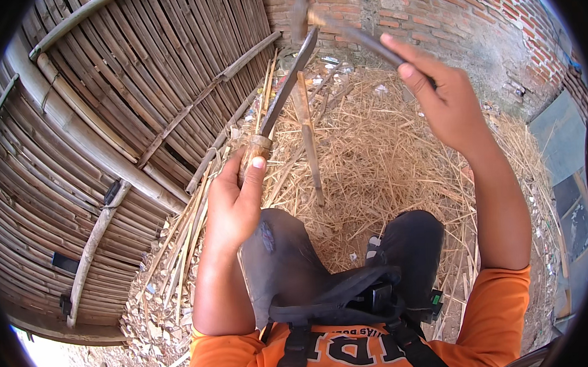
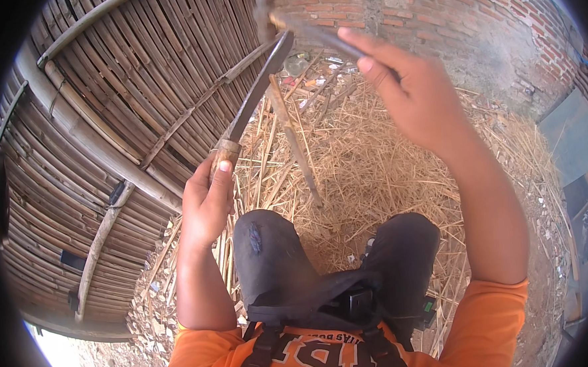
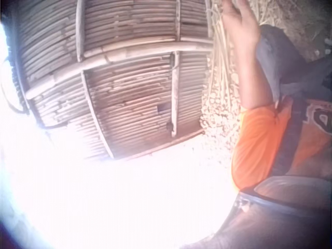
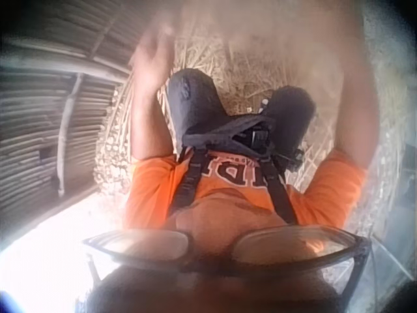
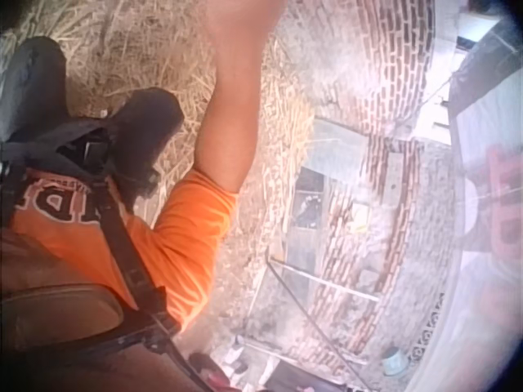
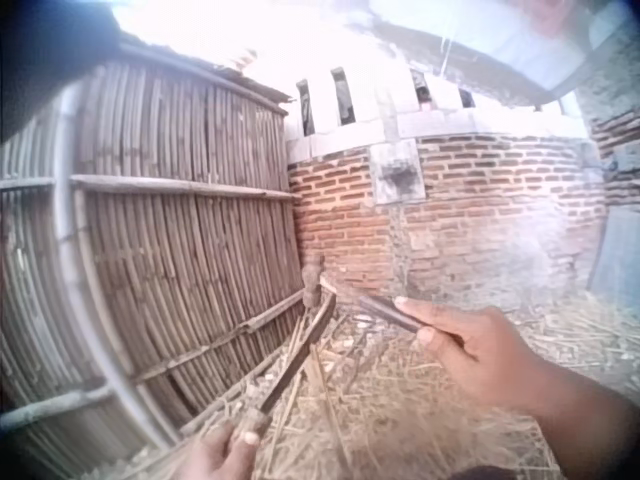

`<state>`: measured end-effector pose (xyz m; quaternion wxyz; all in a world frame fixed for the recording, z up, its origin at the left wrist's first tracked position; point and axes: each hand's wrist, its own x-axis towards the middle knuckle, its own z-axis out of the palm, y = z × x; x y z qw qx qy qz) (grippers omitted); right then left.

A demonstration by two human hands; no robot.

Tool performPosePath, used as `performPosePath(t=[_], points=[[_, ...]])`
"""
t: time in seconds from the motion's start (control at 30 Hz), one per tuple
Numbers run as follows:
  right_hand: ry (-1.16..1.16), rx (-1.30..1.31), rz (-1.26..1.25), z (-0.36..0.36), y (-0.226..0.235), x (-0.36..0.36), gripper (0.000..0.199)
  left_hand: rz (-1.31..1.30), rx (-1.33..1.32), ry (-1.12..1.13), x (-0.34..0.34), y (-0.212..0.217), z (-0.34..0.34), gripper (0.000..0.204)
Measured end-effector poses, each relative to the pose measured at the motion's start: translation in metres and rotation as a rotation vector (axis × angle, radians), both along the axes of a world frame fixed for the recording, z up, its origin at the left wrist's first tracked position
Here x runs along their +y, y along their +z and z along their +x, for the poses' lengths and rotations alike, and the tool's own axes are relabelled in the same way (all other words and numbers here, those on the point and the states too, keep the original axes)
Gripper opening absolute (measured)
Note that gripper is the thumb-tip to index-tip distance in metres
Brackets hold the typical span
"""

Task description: The person shaves a wood strip with a large knife, then uses a hammer and the knife to split another piece of wood, and continues shaving and cleaning the wood strips.

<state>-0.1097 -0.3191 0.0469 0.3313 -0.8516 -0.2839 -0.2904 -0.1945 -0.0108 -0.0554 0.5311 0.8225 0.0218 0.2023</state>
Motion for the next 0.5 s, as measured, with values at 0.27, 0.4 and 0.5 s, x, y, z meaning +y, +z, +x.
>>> performPosePath(t=[0.27,0.4,0.5], points=[[0.008,-0.032,-0.018,0.012,-0.018,-0.003,0.039,-0.086,0.038,-0.065,-0.005,0.005,-0.003,0.05],[-0.032,0.12,-0.055,0.003,-0.009,-0.003,0.039,-0.087,0.071,-0.046,0.0,0.002,-0.003,0.049],[-0.004,0.028,0.072,0.003,-0.003,-0.004,0.039,-0.129,0.125,-0.053,0.0,0.005,-0.006,0.051]])
